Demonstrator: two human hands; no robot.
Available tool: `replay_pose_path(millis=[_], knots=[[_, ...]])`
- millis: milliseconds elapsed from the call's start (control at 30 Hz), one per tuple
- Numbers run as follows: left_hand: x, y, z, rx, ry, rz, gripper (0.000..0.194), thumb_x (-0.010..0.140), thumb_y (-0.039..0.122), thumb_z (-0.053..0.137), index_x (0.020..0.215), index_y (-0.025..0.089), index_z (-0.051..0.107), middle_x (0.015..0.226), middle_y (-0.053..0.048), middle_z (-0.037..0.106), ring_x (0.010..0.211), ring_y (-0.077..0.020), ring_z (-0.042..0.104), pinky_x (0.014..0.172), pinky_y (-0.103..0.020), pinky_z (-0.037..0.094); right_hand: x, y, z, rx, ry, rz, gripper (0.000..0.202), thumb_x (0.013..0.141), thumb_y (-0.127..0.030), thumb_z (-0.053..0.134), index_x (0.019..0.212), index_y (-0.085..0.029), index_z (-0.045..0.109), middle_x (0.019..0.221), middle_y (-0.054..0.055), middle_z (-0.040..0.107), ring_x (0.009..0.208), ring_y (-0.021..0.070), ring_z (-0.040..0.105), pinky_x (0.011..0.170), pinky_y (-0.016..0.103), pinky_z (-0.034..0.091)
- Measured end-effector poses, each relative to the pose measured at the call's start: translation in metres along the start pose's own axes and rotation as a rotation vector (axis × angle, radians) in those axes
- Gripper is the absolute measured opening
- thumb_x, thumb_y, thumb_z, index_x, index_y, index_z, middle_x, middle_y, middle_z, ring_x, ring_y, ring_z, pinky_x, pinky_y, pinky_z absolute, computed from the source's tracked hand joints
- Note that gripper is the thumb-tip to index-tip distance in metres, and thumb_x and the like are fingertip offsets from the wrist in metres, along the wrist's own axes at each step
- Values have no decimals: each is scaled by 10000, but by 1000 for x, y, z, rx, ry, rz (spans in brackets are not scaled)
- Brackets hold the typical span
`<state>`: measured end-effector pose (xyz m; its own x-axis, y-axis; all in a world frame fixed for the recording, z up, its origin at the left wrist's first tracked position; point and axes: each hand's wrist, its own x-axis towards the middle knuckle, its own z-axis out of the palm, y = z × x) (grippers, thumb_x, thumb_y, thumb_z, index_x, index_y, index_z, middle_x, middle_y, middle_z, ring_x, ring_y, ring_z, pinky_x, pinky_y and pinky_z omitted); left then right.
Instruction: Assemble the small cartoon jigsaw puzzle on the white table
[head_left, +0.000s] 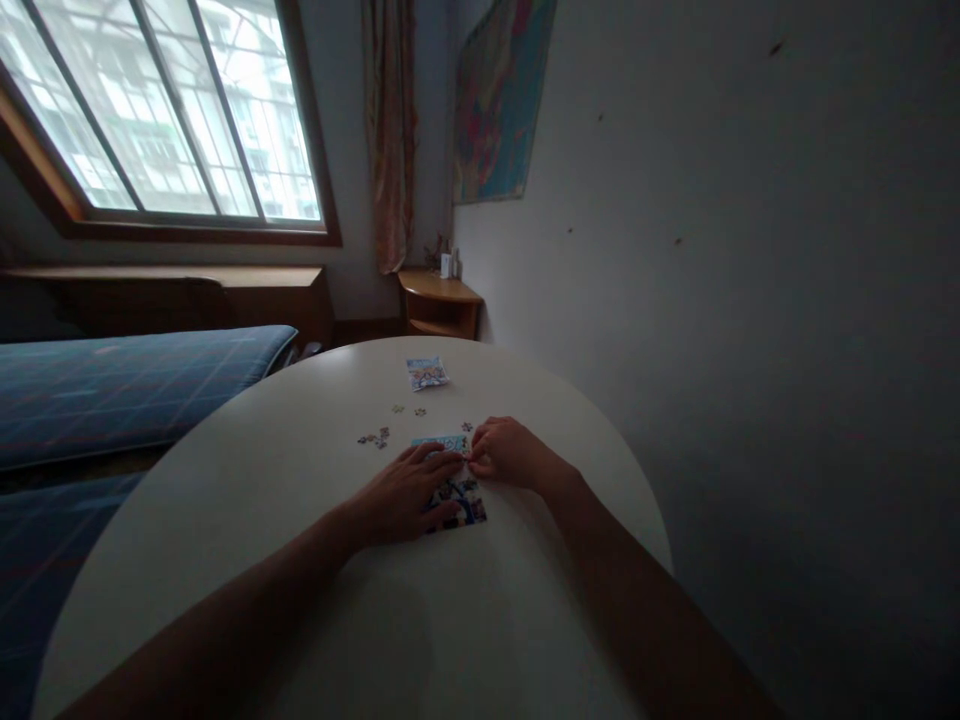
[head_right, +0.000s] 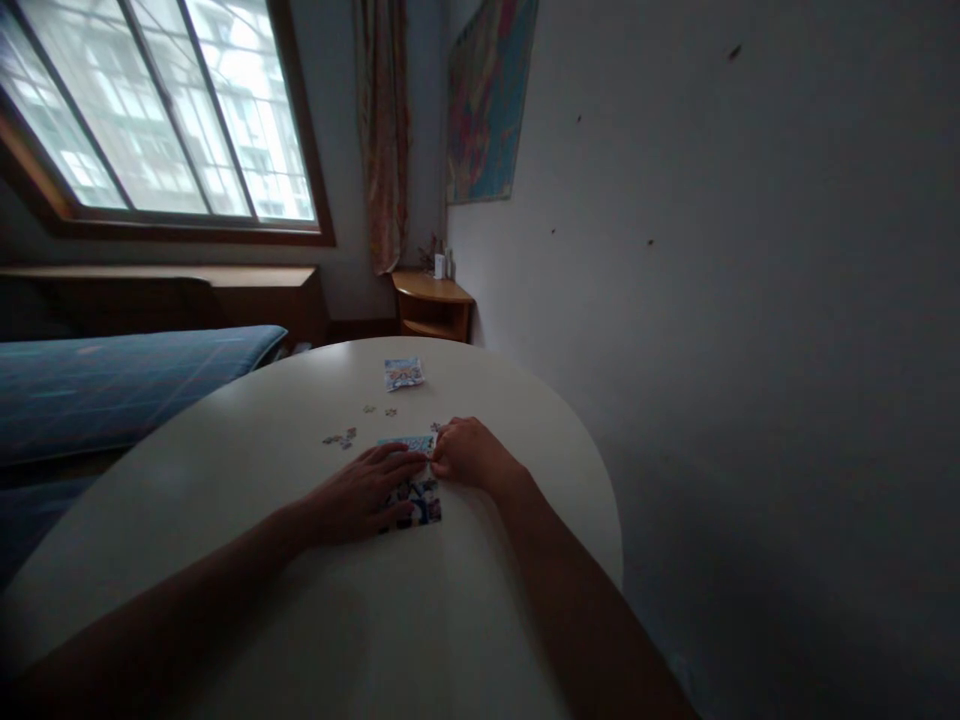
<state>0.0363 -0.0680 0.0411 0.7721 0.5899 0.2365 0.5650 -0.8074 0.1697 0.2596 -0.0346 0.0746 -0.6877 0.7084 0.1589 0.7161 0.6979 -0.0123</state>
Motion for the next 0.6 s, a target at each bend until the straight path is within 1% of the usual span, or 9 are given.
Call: replay_pose_path(millis=[100, 233, 333, 467, 600], knots=[[1, 1, 1, -19, 4, -5, 525, 947, 482, 462, 1415, 248, 434, 1429, -63, 500, 1321, -288, 394, 1114, -450, 307, 1, -3, -1, -20, -5, 9, 131, 798, -251, 675, 856, -232, 791, 890, 54, 745, 831, 170, 639, 811, 282, 441], [1, 2, 4, -61, 5, -26, 520, 970, 482, 419, 1428, 236, 413, 1458, -75, 467, 1354, -281, 360, 1123, -451, 304, 2, -4, -2, -24, -18, 16, 131, 808, -243, 663, 853, -221, 785, 920, 56, 742, 860, 170, 635, 824, 274, 441], [2, 3, 4, -76, -4, -31, 502, 980, 485, 402, 1415, 235, 424, 1442, -71, 482, 1350, -279, 363, 1125, -452, 303, 4, -8, -5, -57, -44, 23, 144, 817, -237, 648, 859, -197, 779, 950, 71, 738, 876, 179, 637, 820, 275, 448], [6, 5, 1, -100, 21, -22, 460, 982, 474, 405, 1372, 240, 469, 1404, -79, 509, 1329, -265, 392, 1126, -444, 302, 8, -12, -6, -106, -69, 36, 153, 830, -242, 634, 857, -170, 766, 979, 104, 731, 906, 195, 639, 821, 282, 458], [10, 6, -5, -135, 10, -16, 412, 1004, 460, 353, 1326, 270, 526, 1363, -59, 538, 1314, -234, 413, 1131, -419, 303, 13, -13, -4, -128, -65, 50, 159, 818, -245, 641, 881, -167, 764, 955, 121, 737, 896, 216, 649, 801, 290, 470]])
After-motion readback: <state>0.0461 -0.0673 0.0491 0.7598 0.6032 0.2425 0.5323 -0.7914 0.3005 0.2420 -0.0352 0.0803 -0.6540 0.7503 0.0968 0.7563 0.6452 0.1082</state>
